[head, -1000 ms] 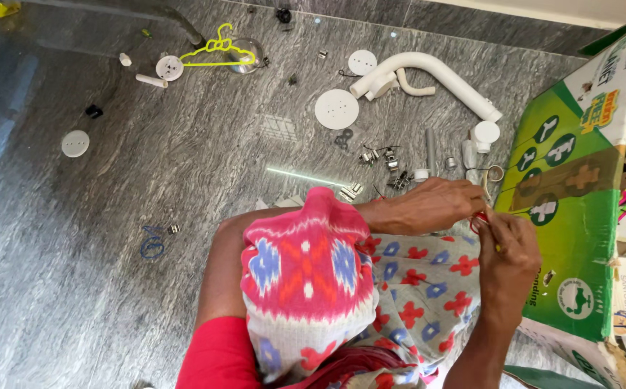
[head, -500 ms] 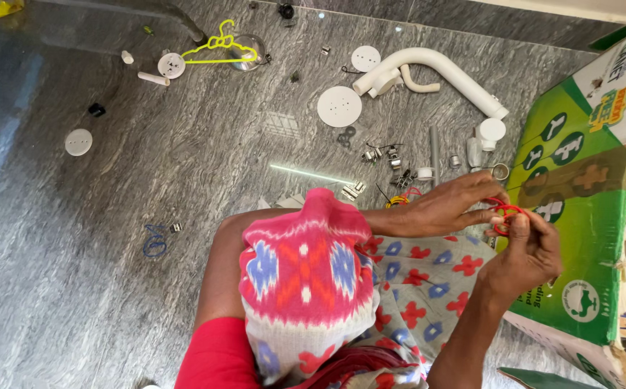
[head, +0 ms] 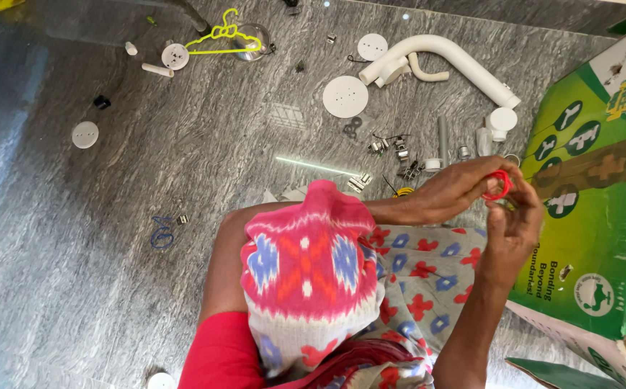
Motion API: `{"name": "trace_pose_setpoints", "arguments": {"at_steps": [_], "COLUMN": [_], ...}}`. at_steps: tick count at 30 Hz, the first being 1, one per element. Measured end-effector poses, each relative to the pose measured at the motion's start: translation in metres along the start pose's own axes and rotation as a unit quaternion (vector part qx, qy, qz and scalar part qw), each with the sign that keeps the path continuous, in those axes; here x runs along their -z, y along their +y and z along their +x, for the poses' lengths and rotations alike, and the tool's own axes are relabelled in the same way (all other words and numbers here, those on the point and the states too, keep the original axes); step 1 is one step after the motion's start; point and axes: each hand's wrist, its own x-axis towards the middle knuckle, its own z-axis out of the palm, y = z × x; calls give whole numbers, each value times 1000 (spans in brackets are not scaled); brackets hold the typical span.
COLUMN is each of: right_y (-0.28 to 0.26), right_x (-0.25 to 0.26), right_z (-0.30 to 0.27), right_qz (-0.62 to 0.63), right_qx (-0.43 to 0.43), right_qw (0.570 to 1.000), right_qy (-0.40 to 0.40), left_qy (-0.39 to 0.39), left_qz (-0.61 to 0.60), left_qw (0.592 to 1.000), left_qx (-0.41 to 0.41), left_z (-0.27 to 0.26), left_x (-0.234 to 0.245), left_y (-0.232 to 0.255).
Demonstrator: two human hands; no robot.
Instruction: The person sits on the floor and organizes electrical components. They untangle and coil red and yellow wires, then handle small metal clips and a roll of white tape, arranging them on the floor.
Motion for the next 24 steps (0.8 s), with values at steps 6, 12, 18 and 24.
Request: {"name": "trace_pose_setpoints", "arguments": {"at_steps": [6, 12, 18, 24], "right_y": [58, 120, 147, 143], "right_x": [-17, -14, 62, 136], "right_z": [-20, -64, -95, -113], "right_qz": [-71, -79, -101, -122], "right_qx": [-102, -237, -315, -321], "right_qw": [979, 951, 930, 938], "right_qy": [-163, -181, -159, -53], "left_qy": [25, 89, 232, 344], "left_qz": [-292, -349, -399, -391], "left_qw": [954, 930, 886, 852], "left_qx": [56, 68, -45, -46], "left_z": [3, 0, -4, -21], "left_x": [13, 47, 107, 170], "left_y": [6, 20, 53, 39]}}
